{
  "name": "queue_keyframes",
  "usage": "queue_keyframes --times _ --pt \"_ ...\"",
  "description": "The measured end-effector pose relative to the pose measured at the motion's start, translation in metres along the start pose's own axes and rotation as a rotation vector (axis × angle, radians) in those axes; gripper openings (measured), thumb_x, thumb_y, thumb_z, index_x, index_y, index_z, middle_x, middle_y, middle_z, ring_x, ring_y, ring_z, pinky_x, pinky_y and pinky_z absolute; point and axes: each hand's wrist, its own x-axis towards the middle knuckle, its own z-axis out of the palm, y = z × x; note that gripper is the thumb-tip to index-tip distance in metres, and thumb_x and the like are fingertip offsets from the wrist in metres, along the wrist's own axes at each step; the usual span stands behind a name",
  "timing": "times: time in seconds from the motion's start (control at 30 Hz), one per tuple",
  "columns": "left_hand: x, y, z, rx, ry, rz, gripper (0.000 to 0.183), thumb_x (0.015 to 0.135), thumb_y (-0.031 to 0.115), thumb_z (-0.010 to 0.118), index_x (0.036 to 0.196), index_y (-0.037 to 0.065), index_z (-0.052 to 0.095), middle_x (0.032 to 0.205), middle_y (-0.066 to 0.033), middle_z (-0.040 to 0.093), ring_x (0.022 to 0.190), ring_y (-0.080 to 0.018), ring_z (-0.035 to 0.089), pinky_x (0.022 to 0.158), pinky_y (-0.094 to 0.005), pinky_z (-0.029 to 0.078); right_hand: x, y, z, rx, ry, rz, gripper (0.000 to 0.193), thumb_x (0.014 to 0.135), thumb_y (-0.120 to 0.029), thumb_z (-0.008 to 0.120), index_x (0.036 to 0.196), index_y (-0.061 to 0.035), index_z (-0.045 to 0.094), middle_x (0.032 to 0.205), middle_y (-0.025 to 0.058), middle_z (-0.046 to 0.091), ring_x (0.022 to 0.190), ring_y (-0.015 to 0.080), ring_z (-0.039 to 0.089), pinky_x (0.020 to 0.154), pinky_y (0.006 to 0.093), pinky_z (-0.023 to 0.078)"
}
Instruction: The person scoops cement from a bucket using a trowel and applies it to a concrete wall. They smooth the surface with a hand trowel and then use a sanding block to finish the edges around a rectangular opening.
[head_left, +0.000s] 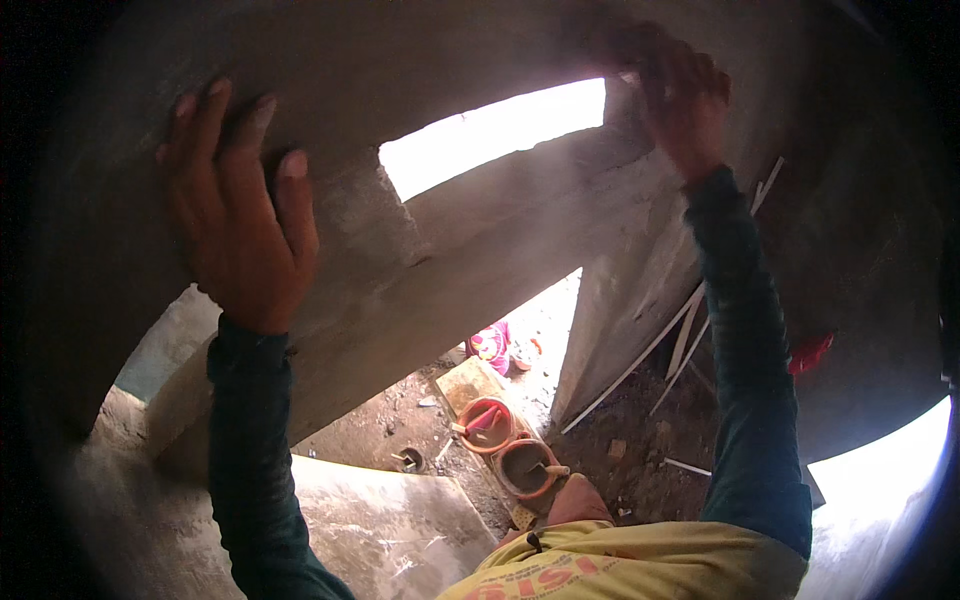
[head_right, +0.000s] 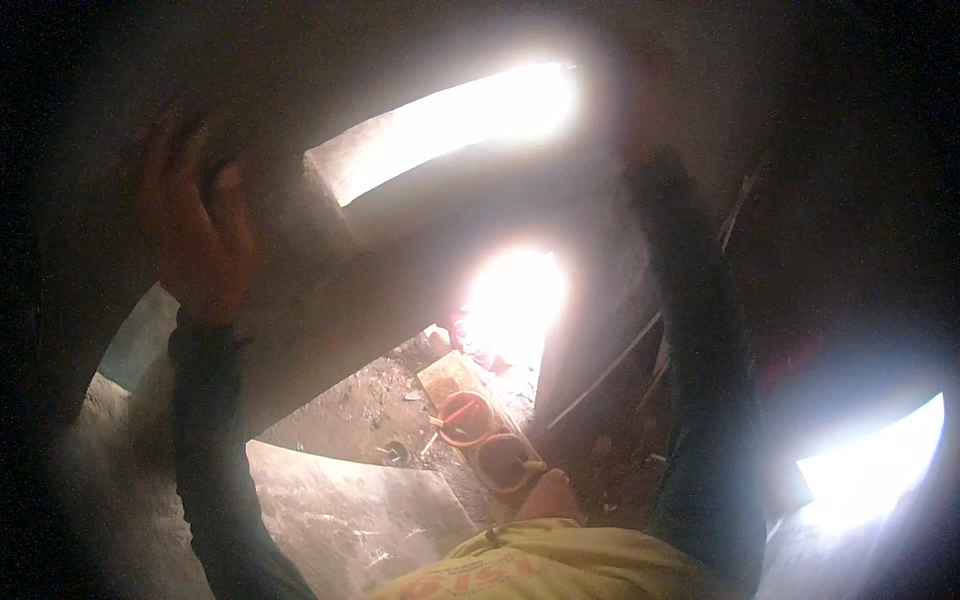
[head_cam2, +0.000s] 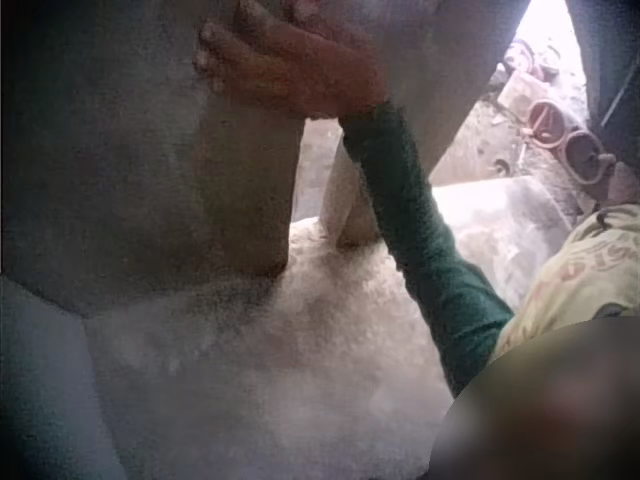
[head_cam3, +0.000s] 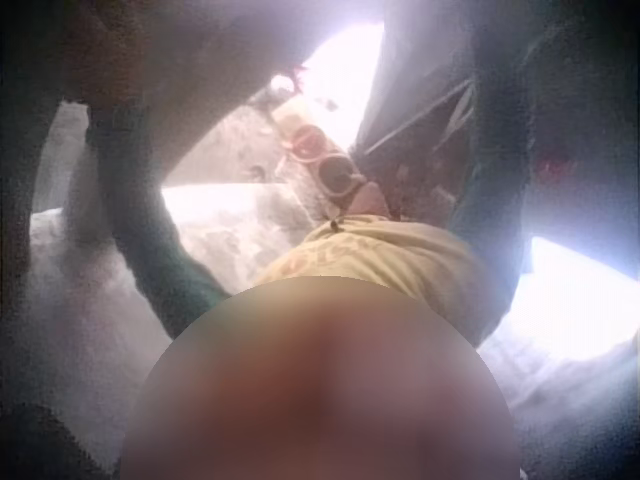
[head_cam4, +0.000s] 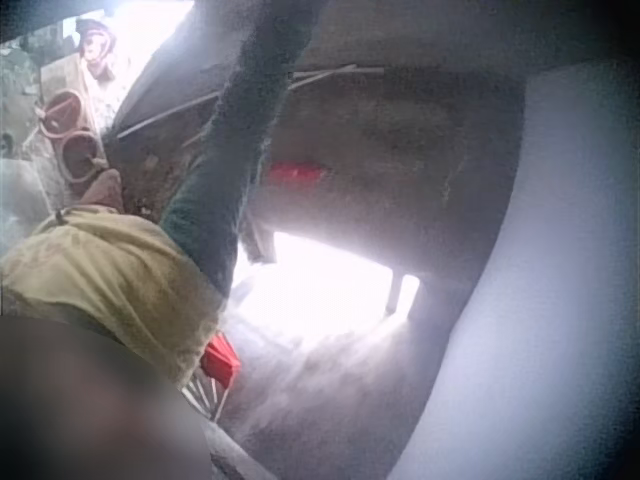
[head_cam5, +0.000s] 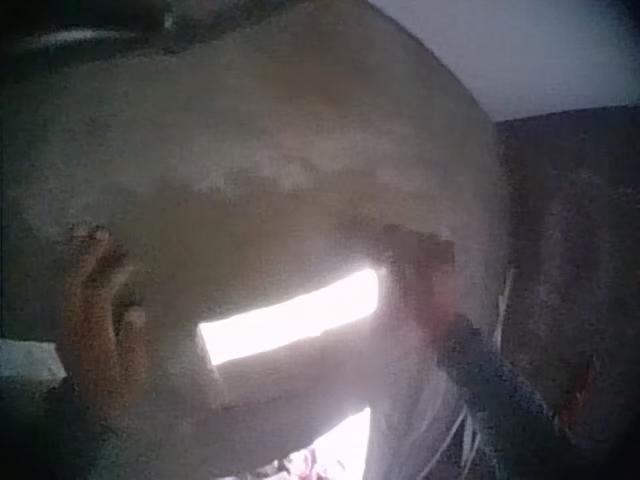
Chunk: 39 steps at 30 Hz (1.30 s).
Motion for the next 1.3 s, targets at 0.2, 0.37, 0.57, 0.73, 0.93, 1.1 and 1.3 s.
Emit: queue_keyframes --times 0.2,0.37,0.57,0.73,0.93,1.1,1.3 --pt "0.005 0.001 0.003 0.037 -0.026 -0.009 0.038 0.107 0.034 0.050 0.135 0.009 0.061 0.149 -0.0155 0.053 0.142 -0.0388 0.046 0.119 -0.0606 0.034 -0.037 0.060 0.006 0.451 0.008 0.453 0.046 0.093 -0.029 0.076 0.133 -0.0088 0.066 0.125 0.0111 0.073 0.107 0.0242 0.071 0.083 0.0383 0.057" --pt "0.008 -0.003 0.008 0.085 0.015 0.026 0.040 0.108 0.037 0.049 0.133 0.008 0.061 0.149 -0.0164 0.053 0.143 -0.0386 0.046 0.119 -0.0588 0.035 -0.041 0.016 0.007 0.655 -0.007 0.653 0.051 0.092 -0.031 0.077 0.137 -0.0093 0.064 0.124 0.0131 0.073 0.109 0.0235 0.071 0.087 0.0364 0.057" --pt "0.007 -0.003 0.006 0.111 0.030 0.046 0.040 0.107 0.038 0.050 0.132 0.008 0.061 0.149 -0.0158 0.053 0.142 -0.0383 0.046 0.118 -0.0565 0.037 -0.032 0.008 0.030 0.560 0.092 0.636 0.047 0.092 -0.034 0.077 0.130 -0.0089 0.066 0.121 0.0157 0.073 0.104 0.0302 0.072 0.086 0.0384 0.056" --pt "0.004 0.002 0.007 0.160 0.012 0.050 0.039 0.108 0.036 0.049 0.132 0.007 0.062 0.148 -0.0162 0.054 0.141 -0.0388 0.047 0.117 -0.0546 0.039 0.010 -0.039 0.013 0.407 0.039 0.090 0.022 0.087 -0.028 0.079 0.103 -0.0124 0.074 0.114 0.0114 0.073 0.100 0.0350 0.069 0.086 0.0424 0.055" --pt "0.006 -0.009 0.006 0.078 0.010 0.086 0.038 0.110 0.034 0.044 0.131 0.007 0.062 0.147 -0.0174 0.054 0.142 -0.0393 0.046 0.118 -0.0559 0.037 0.066 -0.225 -0.057 0.678 0.190 0.269 0.038 0.072 -0.025 0.075 0.107 -0.0125 0.074 0.117 0.0126 0.065 0.110 0.0348 0.060 0.092 0.0504 0.044" --pt "0.002 -0.012 0.007 0.065 0.052 0.115 0.040 0.110 0.035 0.042 0.129 0.006 0.063 0.149 -0.0176 0.053 0.143 -0.0398 0.045 0.119 -0.0583 0.034 0.032 -0.146 -0.047 0.861 0.218 0.547 0.041 0.083 -0.020 0.080 0.122 -0.0110 0.070 0.102 0.0082 0.072 0.092 0.0268 0.062 0.077 0.0435 0.044" --pt "-0.003 -0.003 0.009 0.116 0.000 0.014 0.042 0.110 0.039 0.043 0.131 0.008 0.061 0.148 -0.0180 0.054 0.143 -0.0400 0.045 0.119 -0.0592 0.033 -0.025 0.008 0.026 1.062 0.033 0.876 0.037 0.106 -0.029 0.061 0.133 -0.0043 0.059 0.117 0.0063 0.067 0.102 0.0175 0.064 0.085 0.0329 0.053"
